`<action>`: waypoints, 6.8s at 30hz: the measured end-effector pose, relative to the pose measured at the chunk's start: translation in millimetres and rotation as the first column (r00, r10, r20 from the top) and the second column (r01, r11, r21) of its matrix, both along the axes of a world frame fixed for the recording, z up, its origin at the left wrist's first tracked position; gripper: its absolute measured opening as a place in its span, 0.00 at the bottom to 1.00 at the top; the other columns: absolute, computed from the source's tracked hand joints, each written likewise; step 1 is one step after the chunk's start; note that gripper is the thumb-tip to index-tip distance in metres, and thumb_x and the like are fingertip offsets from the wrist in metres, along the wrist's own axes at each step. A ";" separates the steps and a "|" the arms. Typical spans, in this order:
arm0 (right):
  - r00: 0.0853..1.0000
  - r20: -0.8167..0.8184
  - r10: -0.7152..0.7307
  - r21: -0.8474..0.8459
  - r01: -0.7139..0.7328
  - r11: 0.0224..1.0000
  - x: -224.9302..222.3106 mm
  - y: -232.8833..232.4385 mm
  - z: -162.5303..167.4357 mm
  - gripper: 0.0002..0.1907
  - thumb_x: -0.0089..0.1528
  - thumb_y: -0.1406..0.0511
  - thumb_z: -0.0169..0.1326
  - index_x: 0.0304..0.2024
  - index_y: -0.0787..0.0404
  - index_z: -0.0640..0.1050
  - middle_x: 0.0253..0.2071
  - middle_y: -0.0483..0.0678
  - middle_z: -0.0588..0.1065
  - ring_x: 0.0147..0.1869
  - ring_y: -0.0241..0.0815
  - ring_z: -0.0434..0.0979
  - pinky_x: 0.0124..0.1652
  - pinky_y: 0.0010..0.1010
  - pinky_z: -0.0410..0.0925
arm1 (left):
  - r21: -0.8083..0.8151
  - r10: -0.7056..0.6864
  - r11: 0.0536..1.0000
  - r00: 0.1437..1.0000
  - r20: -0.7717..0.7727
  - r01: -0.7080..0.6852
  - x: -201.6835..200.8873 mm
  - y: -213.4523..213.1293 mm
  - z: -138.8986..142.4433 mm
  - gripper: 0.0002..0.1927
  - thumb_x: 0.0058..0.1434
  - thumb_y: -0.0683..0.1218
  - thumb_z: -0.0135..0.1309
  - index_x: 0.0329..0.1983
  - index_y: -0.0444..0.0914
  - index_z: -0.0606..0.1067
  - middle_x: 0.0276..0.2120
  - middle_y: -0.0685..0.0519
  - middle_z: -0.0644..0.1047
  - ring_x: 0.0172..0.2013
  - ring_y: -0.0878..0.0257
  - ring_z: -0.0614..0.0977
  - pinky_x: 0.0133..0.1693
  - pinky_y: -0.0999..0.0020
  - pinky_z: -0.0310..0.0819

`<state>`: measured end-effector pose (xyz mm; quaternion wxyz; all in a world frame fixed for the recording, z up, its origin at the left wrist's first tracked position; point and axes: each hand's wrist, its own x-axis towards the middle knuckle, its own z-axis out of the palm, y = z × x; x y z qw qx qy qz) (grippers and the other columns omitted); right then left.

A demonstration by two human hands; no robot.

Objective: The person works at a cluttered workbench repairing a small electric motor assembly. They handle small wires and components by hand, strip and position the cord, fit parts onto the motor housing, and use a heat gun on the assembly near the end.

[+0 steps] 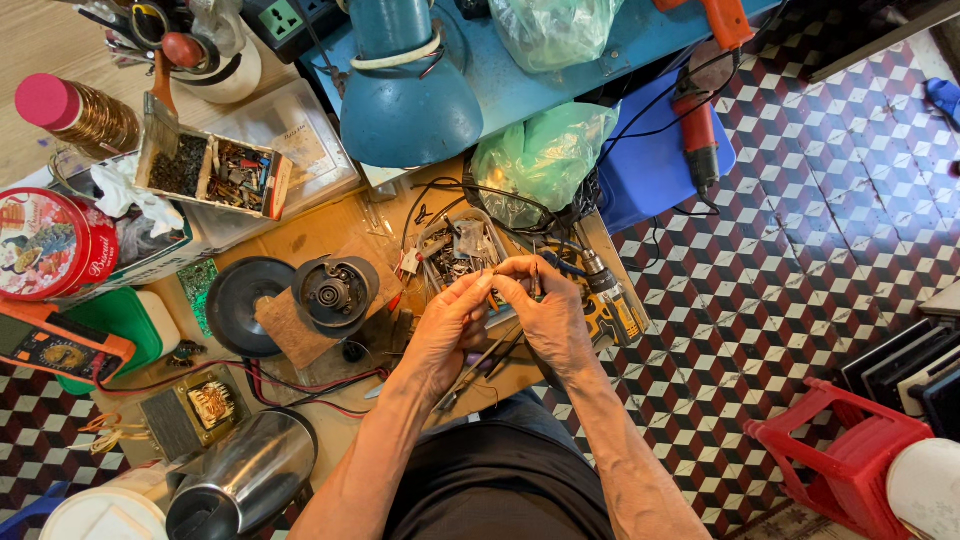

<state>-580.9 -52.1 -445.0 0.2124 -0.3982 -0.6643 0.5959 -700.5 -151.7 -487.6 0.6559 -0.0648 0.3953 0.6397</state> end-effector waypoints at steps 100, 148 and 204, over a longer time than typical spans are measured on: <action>0.913 -0.363 -0.188 -0.570 -0.058 0.819 -8.7 -307.4 40.0 0.16 0.71 0.64 0.45 0.47 0.70 0.78 0.41 0.52 0.79 0.43 0.39 0.79 0.44 0.30 0.73 | -0.026 -0.049 0.999 0.927 -0.372 0.042 -17.1 -310.7 60.3 0.10 0.68 0.47 0.56 0.38 0.34 0.77 0.21 0.60 0.72 0.20 0.75 0.66 0.22 0.78 0.56; 0.883 0.374 0.284 -0.198 -0.223 0.955 -47.3 -167.0 28.6 0.22 0.68 0.56 0.50 0.28 0.65 0.81 0.21 0.44 0.72 0.23 0.31 0.65 0.23 0.24 0.59 | -0.024 -0.122 0.990 0.740 -0.661 0.142 -145.1 -288.8 59.6 0.12 0.70 0.49 0.54 0.47 0.35 0.80 0.28 0.61 0.76 0.26 0.76 0.71 0.28 0.79 0.63; 0.892 0.412 0.186 0.084 -0.241 0.967 -125.4 -216.2 -157.0 0.15 0.65 0.63 0.49 0.48 0.62 0.81 0.40 0.56 0.80 0.41 0.51 0.82 0.45 0.37 0.73 | -0.107 0.379 0.823 0.678 -0.629 -0.559 -192.1 -278.8 -41.4 0.12 0.69 0.48 0.53 0.46 0.35 0.79 0.31 0.56 0.78 0.26 0.76 0.68 0.25 0.81 0.55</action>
